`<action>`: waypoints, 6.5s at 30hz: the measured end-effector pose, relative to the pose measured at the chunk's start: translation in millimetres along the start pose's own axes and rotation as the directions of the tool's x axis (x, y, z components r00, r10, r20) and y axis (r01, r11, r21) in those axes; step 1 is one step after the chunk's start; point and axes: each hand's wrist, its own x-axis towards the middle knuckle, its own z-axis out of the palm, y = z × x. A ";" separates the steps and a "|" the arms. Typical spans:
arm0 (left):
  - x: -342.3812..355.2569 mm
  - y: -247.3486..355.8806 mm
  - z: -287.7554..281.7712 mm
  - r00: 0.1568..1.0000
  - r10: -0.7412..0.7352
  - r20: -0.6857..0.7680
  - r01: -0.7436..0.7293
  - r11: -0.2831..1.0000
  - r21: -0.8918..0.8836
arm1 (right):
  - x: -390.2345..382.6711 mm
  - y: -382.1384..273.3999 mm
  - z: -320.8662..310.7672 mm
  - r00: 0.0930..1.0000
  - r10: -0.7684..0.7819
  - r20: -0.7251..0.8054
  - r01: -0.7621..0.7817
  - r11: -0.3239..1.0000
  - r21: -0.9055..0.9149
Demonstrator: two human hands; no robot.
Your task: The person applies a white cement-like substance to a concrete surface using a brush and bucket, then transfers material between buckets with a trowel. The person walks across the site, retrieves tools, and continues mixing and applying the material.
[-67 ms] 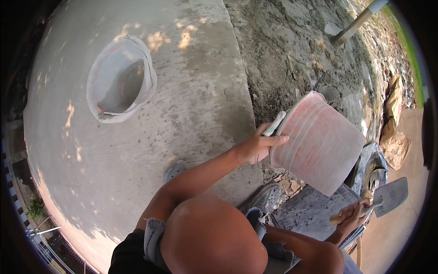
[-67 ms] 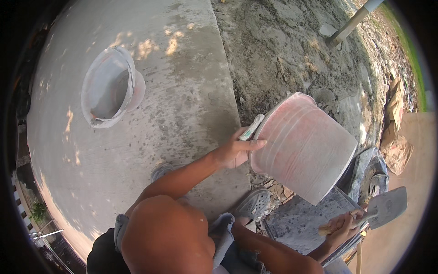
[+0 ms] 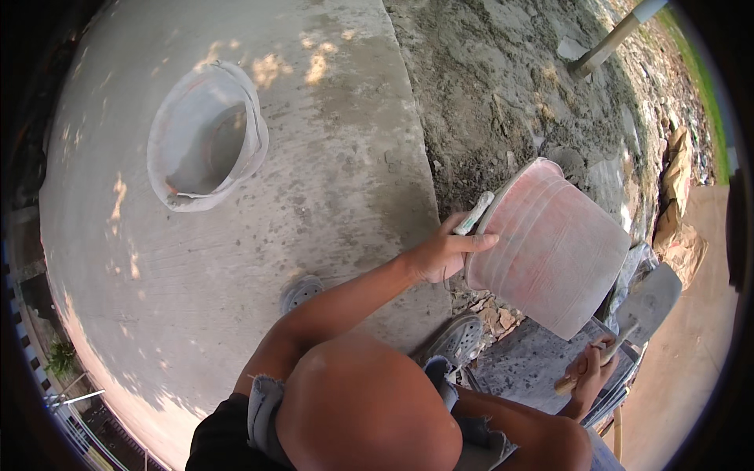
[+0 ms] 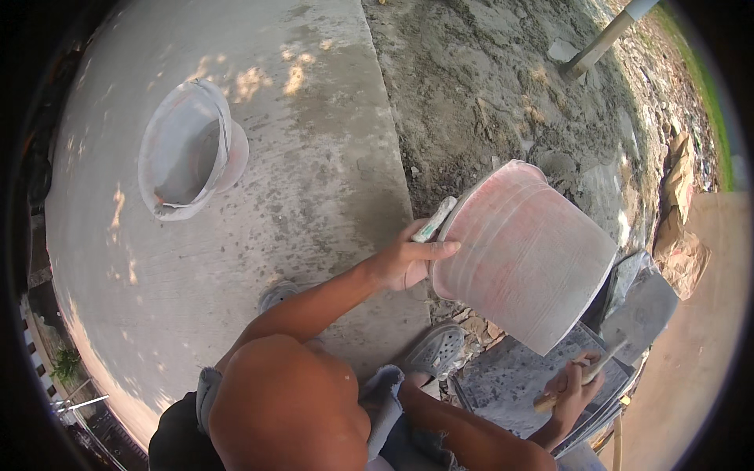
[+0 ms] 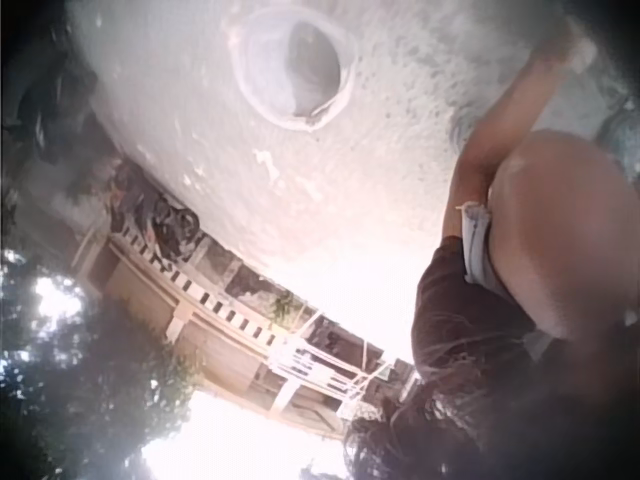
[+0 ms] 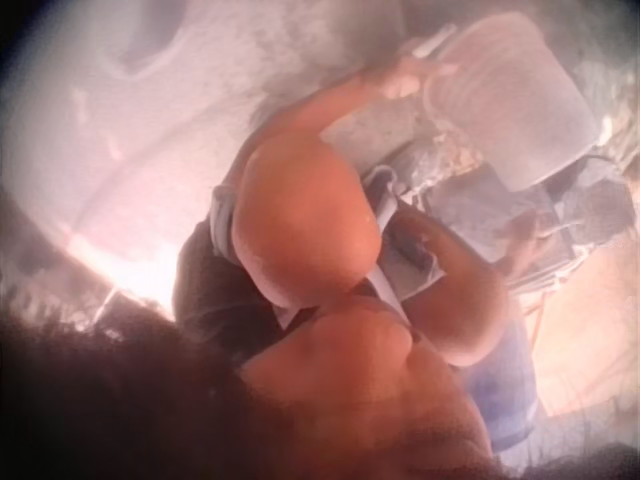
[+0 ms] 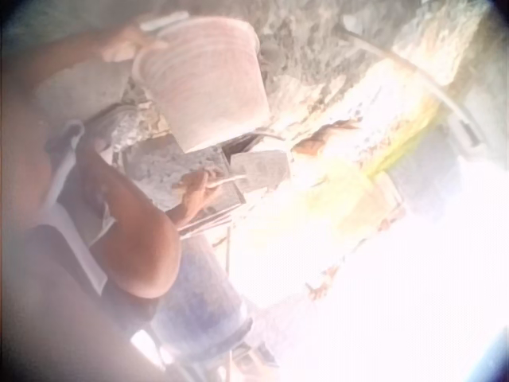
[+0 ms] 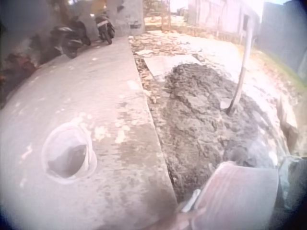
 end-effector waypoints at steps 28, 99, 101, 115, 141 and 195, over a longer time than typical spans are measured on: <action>-13.6 14.6 9.9 0.977 0.153 -0.150 -0.137 0.984 0.114 | -34.3 -32.3 46.5 0.998 -0.057 0.041 0.052 0.992 0.114; -154.4 112.9 34.0 0.746 0.555 -0.369 0.248 0.283 0.927 | 19.7 35.9 213.1 0.978 -0.152 0.143 0.135 0.984 0.120; -156.5 109.5 44.3 0.752 0.529 -0.393 0.285 0.277 0.918 | 19.8 43.2 209.0 0.978 -0.074 0.195 0.059 0.995 0.083; -105.1 116.4 60.4 0.884 0.421 0.205 -0.002 -0.435 0.901 | 26.8 24.3 155.3 0.899 -0.096 0.428 0.336 0.777 -0.532; -19.1 163.0 110.0 0.984 0.124 0.127 -0.013 -0.661 0.750 | 116.4 -14.0 189.3 0.630 -0.231 0.741 0.771 0.300 -0.562; -17.2 150.8 103.9 0.958 0.236 0.160 0.031 -0.644 0.764 | 118.9 -11.1 217.9 0.572 -0.093 0.815 0.719 0.534 -0.444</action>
